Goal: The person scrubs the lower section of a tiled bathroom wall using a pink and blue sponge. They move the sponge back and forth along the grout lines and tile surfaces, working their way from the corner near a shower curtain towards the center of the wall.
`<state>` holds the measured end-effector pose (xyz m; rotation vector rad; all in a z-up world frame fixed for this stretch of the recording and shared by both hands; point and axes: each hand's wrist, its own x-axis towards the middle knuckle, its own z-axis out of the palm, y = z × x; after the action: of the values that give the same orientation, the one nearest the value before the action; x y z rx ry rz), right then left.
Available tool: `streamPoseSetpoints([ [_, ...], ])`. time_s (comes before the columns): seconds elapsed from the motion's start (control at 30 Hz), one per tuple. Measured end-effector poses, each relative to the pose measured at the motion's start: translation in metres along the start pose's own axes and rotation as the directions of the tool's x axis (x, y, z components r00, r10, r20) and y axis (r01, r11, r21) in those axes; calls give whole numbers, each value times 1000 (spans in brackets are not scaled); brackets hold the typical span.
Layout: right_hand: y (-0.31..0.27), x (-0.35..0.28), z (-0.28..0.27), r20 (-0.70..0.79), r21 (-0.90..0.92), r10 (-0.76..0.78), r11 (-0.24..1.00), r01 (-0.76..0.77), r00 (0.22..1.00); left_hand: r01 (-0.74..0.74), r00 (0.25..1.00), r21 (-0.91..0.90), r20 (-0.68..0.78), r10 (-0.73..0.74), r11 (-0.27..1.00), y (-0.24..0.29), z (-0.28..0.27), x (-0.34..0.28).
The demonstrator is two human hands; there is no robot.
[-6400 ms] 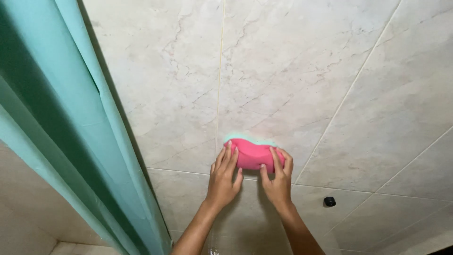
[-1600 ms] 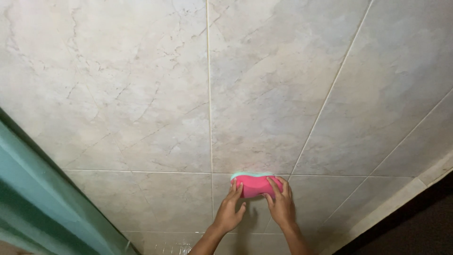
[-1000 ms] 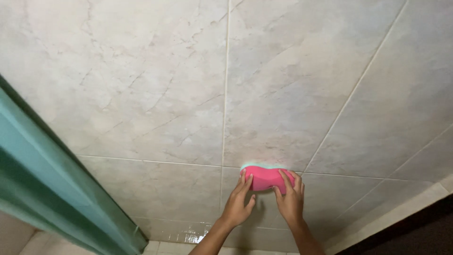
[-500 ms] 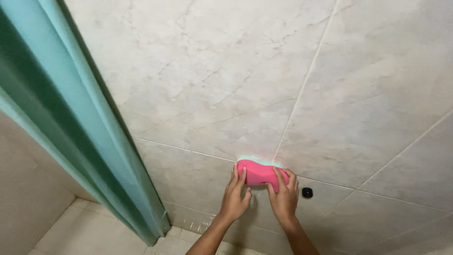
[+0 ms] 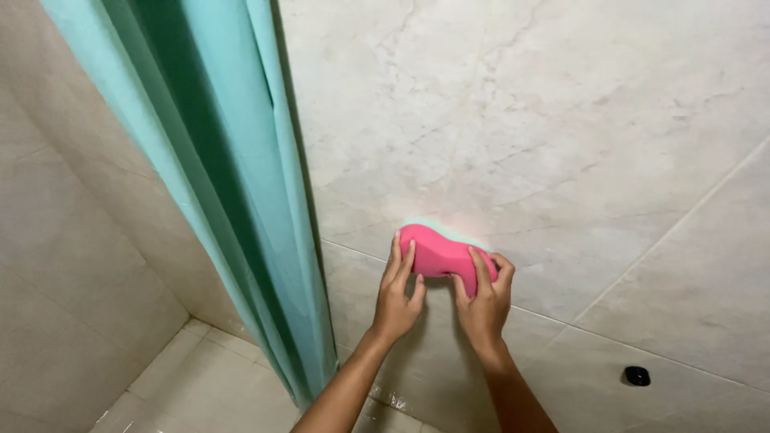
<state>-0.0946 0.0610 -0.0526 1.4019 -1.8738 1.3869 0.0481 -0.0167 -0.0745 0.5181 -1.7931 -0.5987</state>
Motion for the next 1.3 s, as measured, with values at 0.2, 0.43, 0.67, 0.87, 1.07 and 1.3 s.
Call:
streamPoseSetpoints([
  [0.2,-28,-8,54,42,-68,-57,996,60,997,-5,1000,142,-29,9,990,-46,-41,2],
  [0.43,-24,-63,116,258,-148,-45,985,86,965,161,982,242,61,-181,957,-116,-64,-48],
  [0.67,-44,-64,133,175,-62,99,994,-90,979,210,968,12,139,-210,978,-110,-90,-42],
  [0.87,-81,-39,139,85,-7,57,998,-56,995,193,980,71,29,-195,979,-106,-101,-23],
  [1.07,-68,-65,171,147,-119,-70,989,87,987,227,973,80,12,-229,971,-161,-88,-55],
  [1.3,-48,-107,194,311,-239,-42,964,121,949,325,931,242,91,-354,914,-229,-71,-104],
])
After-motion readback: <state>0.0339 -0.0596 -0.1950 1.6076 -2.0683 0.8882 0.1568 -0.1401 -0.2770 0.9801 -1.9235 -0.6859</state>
